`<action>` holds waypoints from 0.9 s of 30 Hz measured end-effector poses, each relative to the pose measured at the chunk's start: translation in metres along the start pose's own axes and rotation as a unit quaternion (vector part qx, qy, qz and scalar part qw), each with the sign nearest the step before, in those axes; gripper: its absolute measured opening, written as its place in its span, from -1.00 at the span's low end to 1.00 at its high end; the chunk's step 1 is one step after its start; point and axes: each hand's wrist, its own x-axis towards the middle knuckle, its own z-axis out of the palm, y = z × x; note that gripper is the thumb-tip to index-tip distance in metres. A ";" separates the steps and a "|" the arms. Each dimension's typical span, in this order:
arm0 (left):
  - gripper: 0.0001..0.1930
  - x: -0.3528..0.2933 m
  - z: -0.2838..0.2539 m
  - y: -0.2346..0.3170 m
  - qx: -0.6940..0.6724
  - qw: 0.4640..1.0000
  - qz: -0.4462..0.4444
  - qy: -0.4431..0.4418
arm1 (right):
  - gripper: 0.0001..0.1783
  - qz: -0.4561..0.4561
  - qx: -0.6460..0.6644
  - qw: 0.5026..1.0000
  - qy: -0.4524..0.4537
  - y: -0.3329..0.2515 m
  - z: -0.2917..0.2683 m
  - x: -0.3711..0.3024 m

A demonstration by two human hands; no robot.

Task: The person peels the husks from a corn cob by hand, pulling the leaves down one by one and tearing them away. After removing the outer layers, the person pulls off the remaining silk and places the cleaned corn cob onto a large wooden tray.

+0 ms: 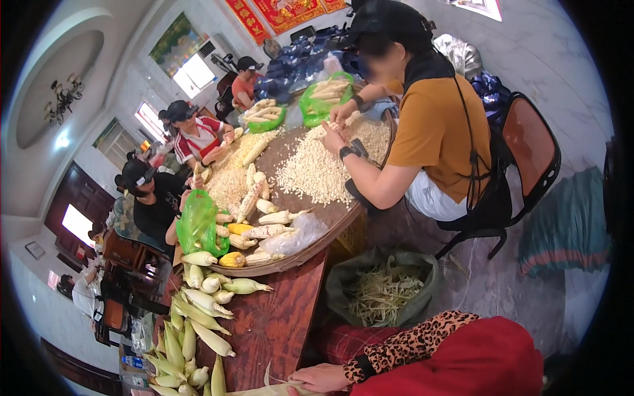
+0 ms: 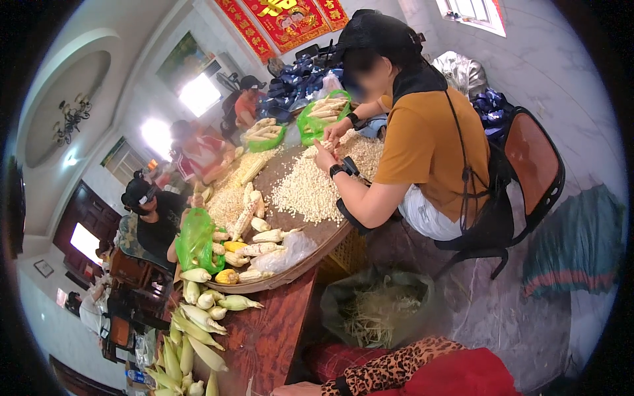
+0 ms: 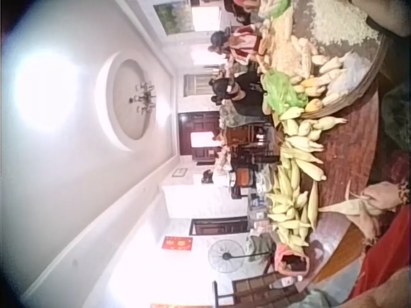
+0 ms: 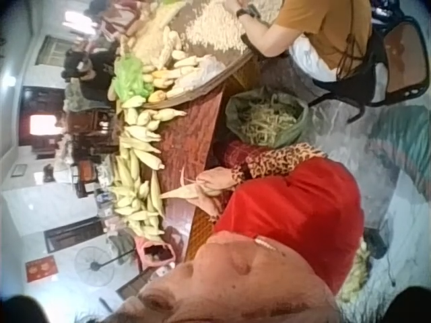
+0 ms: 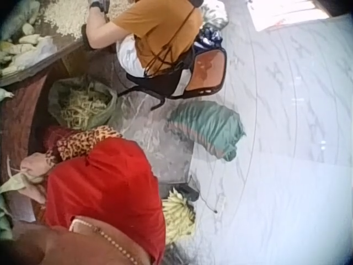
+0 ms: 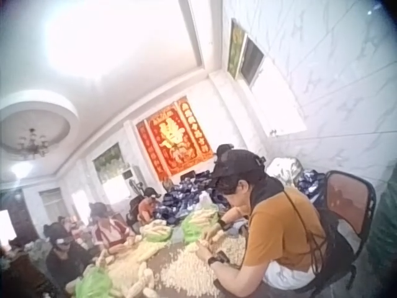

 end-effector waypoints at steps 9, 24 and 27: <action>-0.24 -0.023 -0.003 0.008 0.026 0.999 -0.015 -0.027 | -0.64 0.085 0.069 0.983 -0.149 -0.017 -0.016 -0.011; -0.22 -0.046 -0.010 0.016 0.142 0.985 0.088 0.049 | -0.70 0.038 0.026 0.993 -0.107 -0.048 -0.008 -0.029; -0.21 -0.040 -0.005 0.014 0.128 0.985 0.114 0.015 | -0.72 0.003 0.040 0.999 -0.003 -0.044 0.002 -0.032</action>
